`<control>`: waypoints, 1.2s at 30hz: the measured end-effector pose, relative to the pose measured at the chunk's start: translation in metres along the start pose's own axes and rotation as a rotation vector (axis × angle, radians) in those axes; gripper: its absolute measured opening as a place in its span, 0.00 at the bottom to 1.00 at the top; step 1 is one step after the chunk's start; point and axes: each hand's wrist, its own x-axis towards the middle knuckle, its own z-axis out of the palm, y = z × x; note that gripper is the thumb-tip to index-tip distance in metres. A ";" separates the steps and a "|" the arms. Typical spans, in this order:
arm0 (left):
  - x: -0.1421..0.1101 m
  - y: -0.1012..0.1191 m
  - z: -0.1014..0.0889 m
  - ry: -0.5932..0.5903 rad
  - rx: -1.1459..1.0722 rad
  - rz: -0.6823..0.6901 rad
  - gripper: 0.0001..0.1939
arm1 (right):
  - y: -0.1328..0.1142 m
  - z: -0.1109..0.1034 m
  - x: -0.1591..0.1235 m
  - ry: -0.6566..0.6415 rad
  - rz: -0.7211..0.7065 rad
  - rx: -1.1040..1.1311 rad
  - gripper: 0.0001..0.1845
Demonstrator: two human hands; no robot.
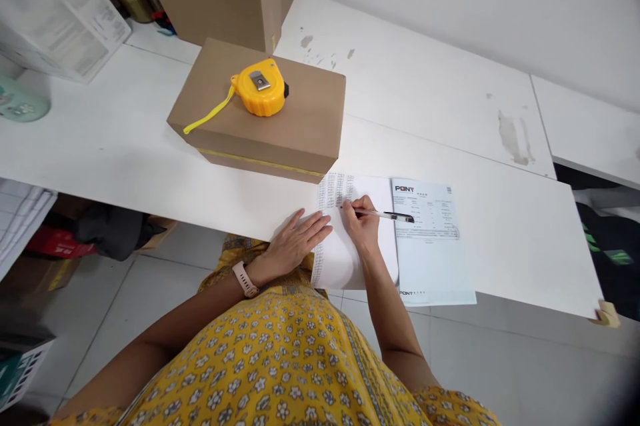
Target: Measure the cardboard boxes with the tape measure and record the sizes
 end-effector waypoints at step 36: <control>0.001 0.000 -0.003 -0.017 -0.008 -0.009 0.28 | 0.004 0.001 0.002 0.043 -0.003 0.005 0.19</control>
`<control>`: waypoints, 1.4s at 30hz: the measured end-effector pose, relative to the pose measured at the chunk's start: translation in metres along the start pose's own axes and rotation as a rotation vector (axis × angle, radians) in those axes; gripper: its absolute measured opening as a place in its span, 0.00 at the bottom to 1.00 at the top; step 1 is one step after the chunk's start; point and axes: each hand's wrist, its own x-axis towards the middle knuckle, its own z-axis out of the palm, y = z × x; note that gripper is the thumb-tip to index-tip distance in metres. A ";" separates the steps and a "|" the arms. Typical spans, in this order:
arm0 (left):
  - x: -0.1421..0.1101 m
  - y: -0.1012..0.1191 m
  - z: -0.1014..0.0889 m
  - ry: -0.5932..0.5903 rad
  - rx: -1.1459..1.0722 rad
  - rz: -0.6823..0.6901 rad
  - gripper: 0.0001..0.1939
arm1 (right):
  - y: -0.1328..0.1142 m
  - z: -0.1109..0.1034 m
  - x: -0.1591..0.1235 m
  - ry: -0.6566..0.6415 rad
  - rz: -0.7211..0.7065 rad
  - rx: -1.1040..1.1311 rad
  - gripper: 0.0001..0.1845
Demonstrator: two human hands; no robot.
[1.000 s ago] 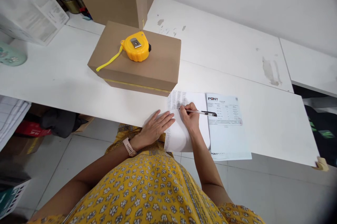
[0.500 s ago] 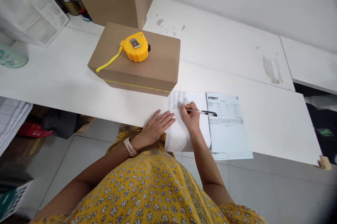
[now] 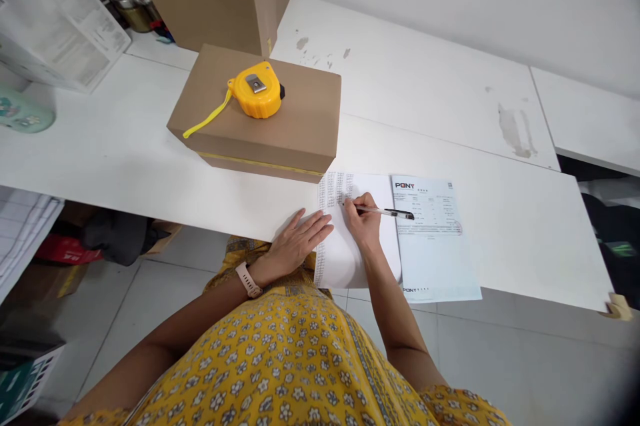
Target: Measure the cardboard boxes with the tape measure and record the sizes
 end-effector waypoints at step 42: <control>0.000 0.000 0.000 -0.001 0.011 0.003 0.27 | -0.004 0.000 0.001 0.024 0.035 0.016 0.16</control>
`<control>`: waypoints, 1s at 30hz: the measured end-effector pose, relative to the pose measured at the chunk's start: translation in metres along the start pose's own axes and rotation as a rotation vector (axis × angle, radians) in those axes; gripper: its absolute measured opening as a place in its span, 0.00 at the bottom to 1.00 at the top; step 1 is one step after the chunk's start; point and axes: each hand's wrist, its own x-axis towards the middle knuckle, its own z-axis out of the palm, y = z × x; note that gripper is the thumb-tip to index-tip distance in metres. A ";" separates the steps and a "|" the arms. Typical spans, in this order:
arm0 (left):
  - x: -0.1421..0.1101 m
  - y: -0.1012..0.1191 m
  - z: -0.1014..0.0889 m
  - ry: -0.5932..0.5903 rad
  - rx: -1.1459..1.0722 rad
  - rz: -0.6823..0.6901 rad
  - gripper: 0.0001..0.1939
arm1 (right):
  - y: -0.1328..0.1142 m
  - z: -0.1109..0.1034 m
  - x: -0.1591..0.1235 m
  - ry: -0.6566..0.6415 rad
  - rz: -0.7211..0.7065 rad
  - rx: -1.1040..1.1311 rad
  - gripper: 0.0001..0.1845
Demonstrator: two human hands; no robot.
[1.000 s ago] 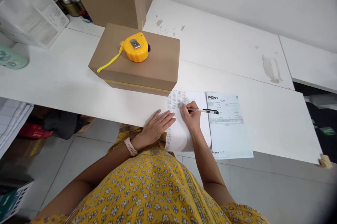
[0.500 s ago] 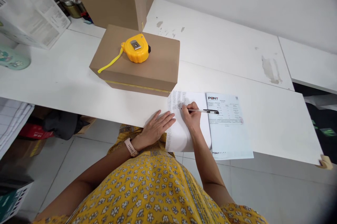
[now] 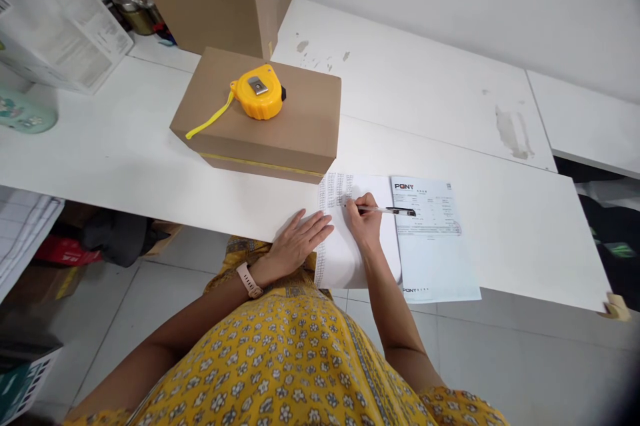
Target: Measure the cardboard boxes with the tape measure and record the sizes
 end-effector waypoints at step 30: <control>-0.001 0.000 0.002 0.008 0.016 0.001 0.27 | 0.000 0.000 0.001 0.027 -0.002 -0.010 0.15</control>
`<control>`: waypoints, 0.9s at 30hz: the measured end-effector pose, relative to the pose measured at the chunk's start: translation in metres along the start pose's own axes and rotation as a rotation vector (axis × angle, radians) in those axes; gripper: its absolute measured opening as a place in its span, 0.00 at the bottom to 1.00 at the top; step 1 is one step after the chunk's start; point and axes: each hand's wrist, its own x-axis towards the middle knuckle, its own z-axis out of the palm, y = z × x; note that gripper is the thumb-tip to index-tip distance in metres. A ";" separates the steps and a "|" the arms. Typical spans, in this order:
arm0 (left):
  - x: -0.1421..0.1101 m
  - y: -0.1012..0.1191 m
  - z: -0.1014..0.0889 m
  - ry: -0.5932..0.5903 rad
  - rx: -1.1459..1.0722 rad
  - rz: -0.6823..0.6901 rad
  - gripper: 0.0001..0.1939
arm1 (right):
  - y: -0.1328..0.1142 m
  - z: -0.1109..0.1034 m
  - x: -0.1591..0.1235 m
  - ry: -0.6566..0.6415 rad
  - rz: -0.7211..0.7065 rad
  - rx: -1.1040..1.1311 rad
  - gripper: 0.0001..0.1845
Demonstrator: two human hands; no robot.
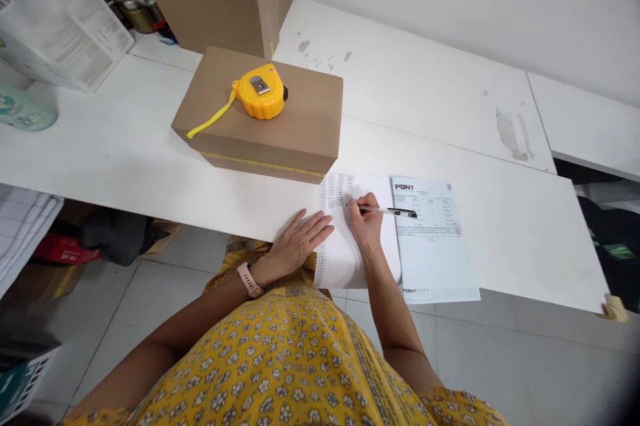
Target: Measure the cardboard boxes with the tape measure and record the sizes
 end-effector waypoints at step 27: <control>0.001 0.000 -0.002 -0.006 -0.034 -0.002 0.27 | 0.000 -0.001 0.001 0.000 0.009 0.010 0.15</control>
